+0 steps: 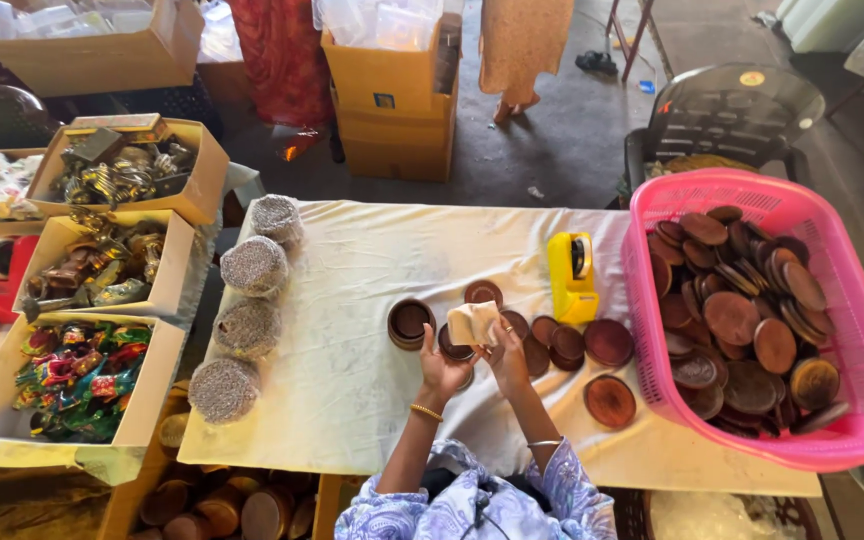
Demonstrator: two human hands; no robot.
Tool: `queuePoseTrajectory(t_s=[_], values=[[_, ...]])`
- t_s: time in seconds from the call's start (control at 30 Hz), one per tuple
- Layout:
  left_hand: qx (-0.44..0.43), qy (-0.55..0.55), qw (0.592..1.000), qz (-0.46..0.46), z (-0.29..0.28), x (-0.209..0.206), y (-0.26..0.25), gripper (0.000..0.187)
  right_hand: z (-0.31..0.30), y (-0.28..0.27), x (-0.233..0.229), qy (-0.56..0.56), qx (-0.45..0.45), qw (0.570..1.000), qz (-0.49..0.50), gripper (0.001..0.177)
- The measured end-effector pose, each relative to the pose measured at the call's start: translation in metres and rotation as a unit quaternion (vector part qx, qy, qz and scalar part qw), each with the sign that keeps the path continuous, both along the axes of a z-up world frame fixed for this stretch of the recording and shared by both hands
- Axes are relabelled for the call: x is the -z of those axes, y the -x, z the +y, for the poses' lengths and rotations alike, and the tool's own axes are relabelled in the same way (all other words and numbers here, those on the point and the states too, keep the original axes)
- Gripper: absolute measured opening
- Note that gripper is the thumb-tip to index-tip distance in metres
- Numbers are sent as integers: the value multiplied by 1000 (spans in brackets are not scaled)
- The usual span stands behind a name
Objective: Using a cloth to wipe or polish circular wooden coasters at a workstation.
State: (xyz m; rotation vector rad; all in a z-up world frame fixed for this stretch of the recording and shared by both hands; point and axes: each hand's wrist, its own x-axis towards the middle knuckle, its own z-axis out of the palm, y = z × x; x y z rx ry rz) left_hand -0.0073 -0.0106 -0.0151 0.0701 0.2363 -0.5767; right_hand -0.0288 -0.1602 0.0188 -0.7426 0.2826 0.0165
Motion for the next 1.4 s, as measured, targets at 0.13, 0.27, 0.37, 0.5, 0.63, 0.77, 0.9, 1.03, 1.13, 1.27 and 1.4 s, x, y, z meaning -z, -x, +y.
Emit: queuePoseTrajectory(t_s=[0.13, 0.27, 0.37, 0.5, 0.63, 0.77, 0.9, 1.03, 1.13, 1.27, 1.4], values=[[1, -43, 999, -12, 19, -33, 14, 80, -4, 15, 8, 1, -20, 1000, 11, 46], [2, -42, 997, -67, 27, -38, 21, 73, 10, 21, 13, 147, 8, 989, 7, 58], [5, -47, 996, -75, 28, -38, 23, 70, 17, 22, 18, 310, 67, 947, -47, 67], [16, -59, 996, -65, 21, -27, 21, 64, 20, 26, -13, 487, 69, 869, -43, 69], [0, -76, 995, -68, 21, -27, 21, 60, 28, 24, -40, 539, 25, 837, -88, 83], [-21, -240, 962, -130, 19, -6, 14, 52, 26, 17, -32, 543, 12, 822, -170, 106], [-41, -314, 939, -132, 19, -4, 11, 49, 24, 12, -8, 529, 32, 838, -129, 100], [-43, -340, 928, -144, 18, 6, 12, 46, 12, 7, 45, 349, 15, 937, 18, 72], [-46, -363, 919, -149, 17, 14, 13, 45, 15, 13, 45, 333, 56, 941, 37, 45], [-60, -396, 902, -161, 12, 18, 16, 47, 34, 28, 1, 561, 152, 814, -10, 29], [-36, -380, 910, -165, 1, 43, 15, 46, 54, 39, -43, 686, 187, 694, -109, 30]])
